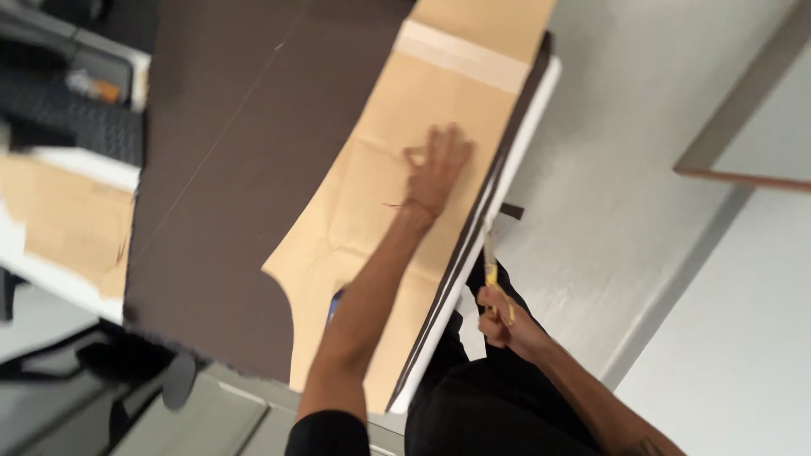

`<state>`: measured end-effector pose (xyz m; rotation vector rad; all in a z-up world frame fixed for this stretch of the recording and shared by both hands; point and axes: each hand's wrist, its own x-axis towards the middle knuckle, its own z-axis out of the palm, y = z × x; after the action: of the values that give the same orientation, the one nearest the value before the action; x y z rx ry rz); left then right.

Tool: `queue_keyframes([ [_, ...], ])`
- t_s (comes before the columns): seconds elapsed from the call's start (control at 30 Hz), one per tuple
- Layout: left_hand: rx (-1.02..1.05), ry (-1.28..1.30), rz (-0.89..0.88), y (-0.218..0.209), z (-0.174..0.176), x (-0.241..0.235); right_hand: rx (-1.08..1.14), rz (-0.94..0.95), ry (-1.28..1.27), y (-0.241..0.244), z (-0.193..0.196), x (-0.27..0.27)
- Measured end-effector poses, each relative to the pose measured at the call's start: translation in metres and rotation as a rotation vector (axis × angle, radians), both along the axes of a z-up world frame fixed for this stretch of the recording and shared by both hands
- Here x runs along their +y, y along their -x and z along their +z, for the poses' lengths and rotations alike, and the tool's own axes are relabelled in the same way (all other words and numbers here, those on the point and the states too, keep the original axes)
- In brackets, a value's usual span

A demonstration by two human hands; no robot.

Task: Cutting a piece of leather using scissors while following a paper pattern.

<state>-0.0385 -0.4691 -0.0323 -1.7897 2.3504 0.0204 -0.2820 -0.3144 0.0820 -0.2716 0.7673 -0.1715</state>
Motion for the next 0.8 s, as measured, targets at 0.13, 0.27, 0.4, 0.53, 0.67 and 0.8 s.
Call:
queue_keyframes([
  [0.13,0.265,-0.062,0.168,0.035,0.058,0.032,0.051,0.012,-0.049,0.009,0.021,0.0],
  [0.27,0.703,0.004,0.334,0.06,0.136,0.114,-0.133,-0.031,0.104,0.015,0.027,0.015],
  [0.4,0.919,0.018,0.473,0.051,0.169,0.223,-0.17,0.069,0.198,-0.01,0.051,0.037],
  [0.53,1.046,0.157,0.672,0.021,0.191,0.346,-0.298,0.285,0.264,-0.037,0.066,0.097],
  [0.67,1.091,0.189,1.099,-0.03,0.173,0.468,-0.264,0.528,0.274,-0.075,0.086,0.172],
  [0.8,1.291,0.287,1.212,-0.104,0.055,0.596,-0.227,0.533,0.428,-0.1,0.08,0.279],
])
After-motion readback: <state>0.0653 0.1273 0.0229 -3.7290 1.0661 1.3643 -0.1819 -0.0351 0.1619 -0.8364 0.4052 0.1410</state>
